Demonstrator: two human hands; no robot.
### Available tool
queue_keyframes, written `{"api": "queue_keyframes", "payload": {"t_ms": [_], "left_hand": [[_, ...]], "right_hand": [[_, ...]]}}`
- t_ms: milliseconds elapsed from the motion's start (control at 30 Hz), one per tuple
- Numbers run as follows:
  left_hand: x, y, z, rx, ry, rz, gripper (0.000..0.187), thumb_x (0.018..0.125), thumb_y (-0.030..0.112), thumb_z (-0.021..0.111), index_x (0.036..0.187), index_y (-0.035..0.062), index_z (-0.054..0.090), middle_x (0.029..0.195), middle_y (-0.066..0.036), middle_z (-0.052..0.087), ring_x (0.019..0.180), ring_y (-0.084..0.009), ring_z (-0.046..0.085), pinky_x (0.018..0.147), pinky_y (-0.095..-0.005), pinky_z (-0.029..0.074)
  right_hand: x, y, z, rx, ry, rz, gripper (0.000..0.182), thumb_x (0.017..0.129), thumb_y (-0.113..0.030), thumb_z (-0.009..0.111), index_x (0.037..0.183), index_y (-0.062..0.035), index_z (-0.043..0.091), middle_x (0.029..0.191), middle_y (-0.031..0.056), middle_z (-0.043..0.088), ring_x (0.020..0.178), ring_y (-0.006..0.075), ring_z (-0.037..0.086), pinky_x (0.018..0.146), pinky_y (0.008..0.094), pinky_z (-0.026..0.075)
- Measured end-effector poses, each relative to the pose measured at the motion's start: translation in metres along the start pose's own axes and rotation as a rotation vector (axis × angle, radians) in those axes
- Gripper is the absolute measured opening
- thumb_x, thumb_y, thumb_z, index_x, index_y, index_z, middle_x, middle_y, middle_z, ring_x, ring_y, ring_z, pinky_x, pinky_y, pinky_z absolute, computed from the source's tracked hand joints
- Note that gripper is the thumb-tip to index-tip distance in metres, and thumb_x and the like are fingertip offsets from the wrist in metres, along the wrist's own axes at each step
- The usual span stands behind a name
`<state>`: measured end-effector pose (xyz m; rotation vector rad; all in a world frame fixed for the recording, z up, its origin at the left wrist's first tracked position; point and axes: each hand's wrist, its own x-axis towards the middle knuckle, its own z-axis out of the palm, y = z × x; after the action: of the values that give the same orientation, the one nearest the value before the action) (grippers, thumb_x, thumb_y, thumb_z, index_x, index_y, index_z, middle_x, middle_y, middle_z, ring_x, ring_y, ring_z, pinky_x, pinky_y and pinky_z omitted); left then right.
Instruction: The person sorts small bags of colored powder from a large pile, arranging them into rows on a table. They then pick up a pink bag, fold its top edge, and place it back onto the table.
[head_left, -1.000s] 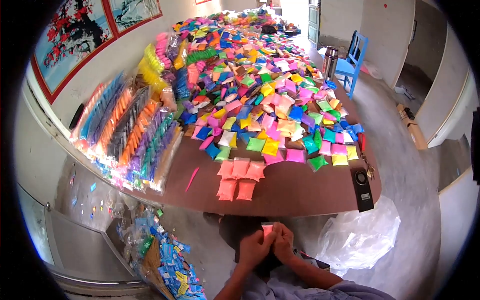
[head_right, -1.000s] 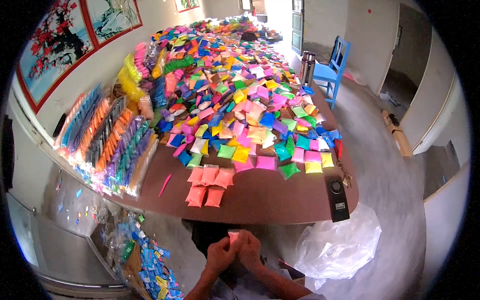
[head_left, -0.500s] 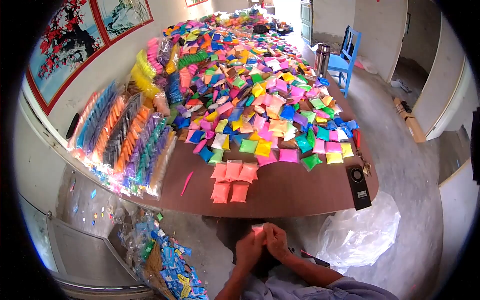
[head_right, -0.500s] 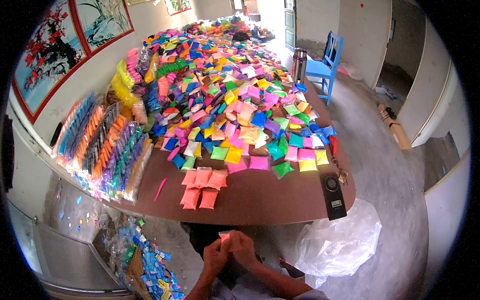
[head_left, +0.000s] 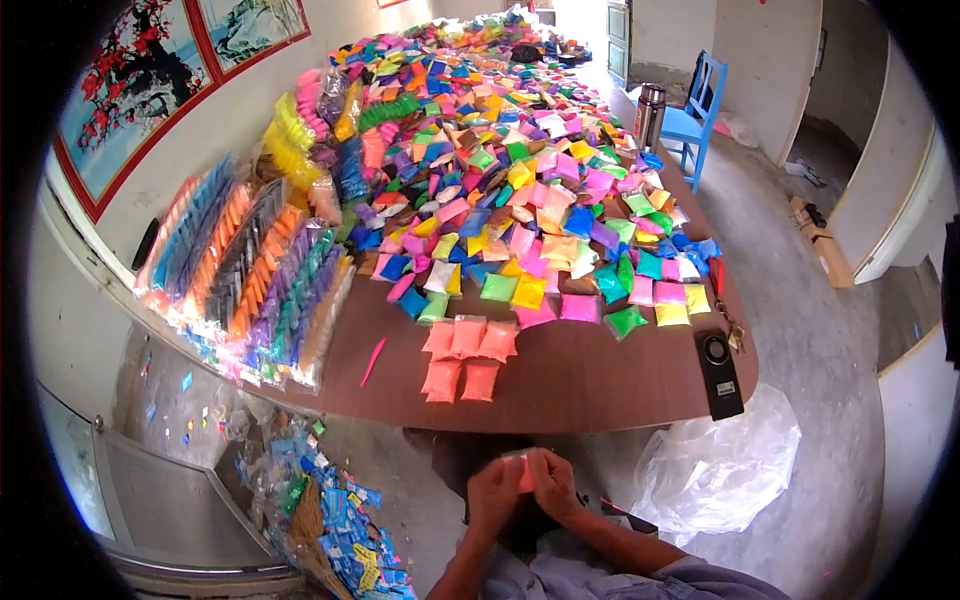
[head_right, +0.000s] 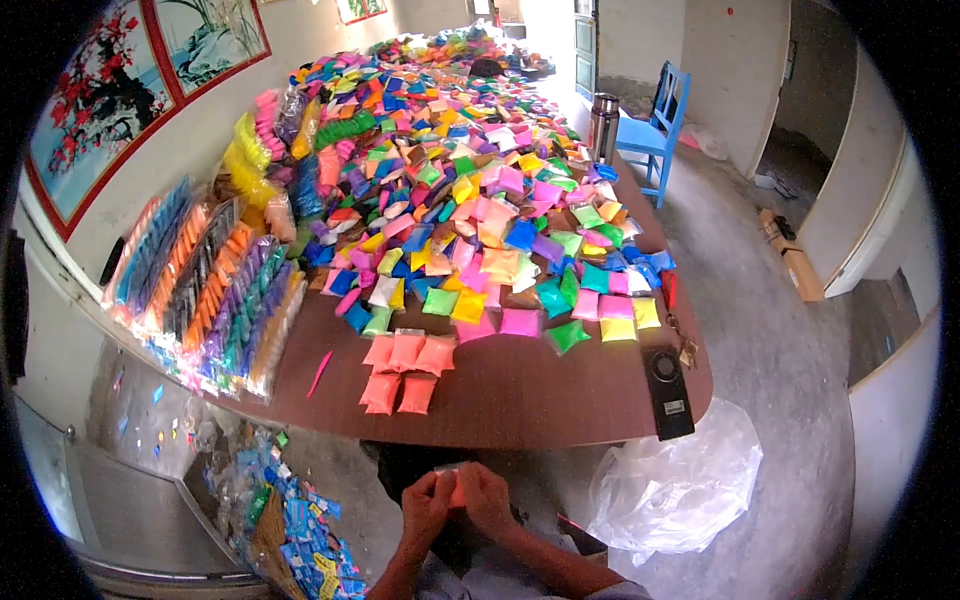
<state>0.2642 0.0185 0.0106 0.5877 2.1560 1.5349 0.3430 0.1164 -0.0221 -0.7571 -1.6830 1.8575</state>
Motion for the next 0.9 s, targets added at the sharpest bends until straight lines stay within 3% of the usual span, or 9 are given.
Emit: {"api": "queue_keyframes", "payload": {"t_ms": [133, 200, 367, 467, 533, 600, 667, 733, 900], "left_hand": [[-0.004, 0.001, -0.001, -0.005, 0.017, -0.010, 0.034, 0.105, 0.029, 0.064, 0.090, -0.0022, 0.066, 0.077, 0.002, 0.062, 0.075, -0.0075, 0.052, 0.064, -0.0282, 0.048], [-0.003, 0.001, -0.004, -0.019, -0.025, -0.090, 0.037, 0.100, 0.037, 0.065, 0.101, -0.0002, 0.073, 0.089, -0.016, 0.074, 0.081, -0.0174, 0.069, 0.076, -0.0340, 0.055], [-0.001, 0.012, -0.007, 0.071, -0.108, -0.075, 0.038, 0.100, 0.038, 0.067, 0.100, 0.0001, 0.072, 0.085, -0.015, 0.073, 0.077, -0.0174, 0.068, 0.073, -0.0340, 0.054], [0.002, 0.009, -0.005, 0.119, -0.123, -0.043, 0.039, 0.100, 0.038, 0.067, 0.098, -0.0009, 0.071, 0.082, -0.017, 0.072, 0.074, -0.0175, 0.068, 0.070, -0.0351, 0.054], [0.005, 0.011, -0.004, 0.131, -0.115, -0.027, 0.039, 0.100, 0.037, 0.067, 0.096, -0.0014, 0.071, 0.080, -0.018, 0.070, 0.073, -0.0174, 0.068, 0.069, -0.0359, 0.053], [0.003, 0.013, -0.005, 0.079, -0.089, -0.034, 0.036, 0.103, 0.031, 0.067, 0.090, -0.0030, 0.067, 0.073, -0.003, 0.062, 0.073, -0.0089, 0.055, 0.064, -0.0298, 0.049], [0.002, 0.000, -0.001, 0.004, -0.086, -0.074, 0.034, 0.102, 0.029, 0.067, 0.091, -0.0031, 0.066, 0.071, -0.003, 0.061, 0.072, -0.0078, 0.053, 0.062, -0.0299, 0.047], [0.002, -0.003, 0.000, 0.043, -0.011, 0.038, 0.032, 0.102, 0.027, 0.067, 0.091, -0.0031, 0.066, 0.068, -0.017, 0.060, 0.064, -0.0092, 0.050, 0.057, -0.0339, 0.047], [-0.002, -0.002, -0.002, -0.023, -0.038, -0.030, 0.034, 0.101, 0.028, 0.069, 0.088, -0.0029, 0.066, 0.065, -0.007, 0.058, 0.064, -0.0070, 0.046, 0.054, -0.0304, 0.042]], "right_hand": [[-0.002, 0.001, 0.002, 0.074, -0.027, 0.016, 0.029, 0.109, -0.023, 0.053, 0.091, -0.0026, 0.063, 0.083, 0.0012, 0.060, 0.079, 0.0100, 0.053, 0.069, 0.0273, 0.048], [-0.003, 0.004, 0.002, 0.031, -0.008, 0.004, 0.030, 0.110, -0.024, 0.052, 0.091, -0.0029, 0.064, 0.083, 0.0009, 0.060, 0.079, 0.0097, 0.054, 0.069, 0.0272, 0.048], [0.000, 0.009, -0.001, 0.033, 0.038, 0.016, 0.034, 0.111, -0.028, 0.052, 0.093, -0.0035, 0.066, 0.085, 0.0001, 0.062, 0.078, 0.0089, 0.054, 0.069, 0.0264, 0.048], [-0.001, 0.016, 0.000, 0.042, 0.084, 0.028, 0.035, 0.108, -0.029, 0.052, 0.090, -0.0001, 0.061, 0.081, 0.0035, 0.059, 0.075, 0.0111, 0.054, 0.068, 0.0301, 0.048], [0.001, 0.012, -0.001, 0.114, 0.067, 0.038, 0.035, 0.111, -0.027, 0.050, 0.089, -0.0034, 0.064, 0.082, -0.0042, 0.058, 0.077, 0.0050, 0.050, 0.066, 0.0245, 0.045], [0.005, 0.011, -0.003, 0.108, 0.018, 0.049, 0.036, 0.111, -0.026, 0.049, 0.087, -0.0036, 0.063, 0.081, -0.0049, 0.057, 0.077, 0.0043, 0.049, 0.065, 0.0243, 0.044], [0.006, 0.008, -0.003, 0.103, -0.026, 0.070, 0.036, 0.111, -0.025, 0.048, 0.086, -0.0038, 0.062, 0.080, -0.0057, 0.056, 0.077, 0.0037, 0.048, 0.064, 0.0241, 0.043], [0.007, 0.004, 0.001, 0.111, -0.030, 0.051, 0.036, 0.109, -0.027, 0.051, 0.086, -0.0004, 0.059, 0.080, -0.0010, 0.056, 0.076, 0.0089, 0.050, 0.066, 0.0285, 0.045], [0.005, 0.013, 0.001, 0.107, -0.005, 0.055, 0.033, 0.109, -0.025, 0.051, 0.089, -0.0011, 0.060, 0.080, -0.0001, 0.056, 0.075, 0.0089, 0.051, 0.066, 0.0284, 0.045]]}}
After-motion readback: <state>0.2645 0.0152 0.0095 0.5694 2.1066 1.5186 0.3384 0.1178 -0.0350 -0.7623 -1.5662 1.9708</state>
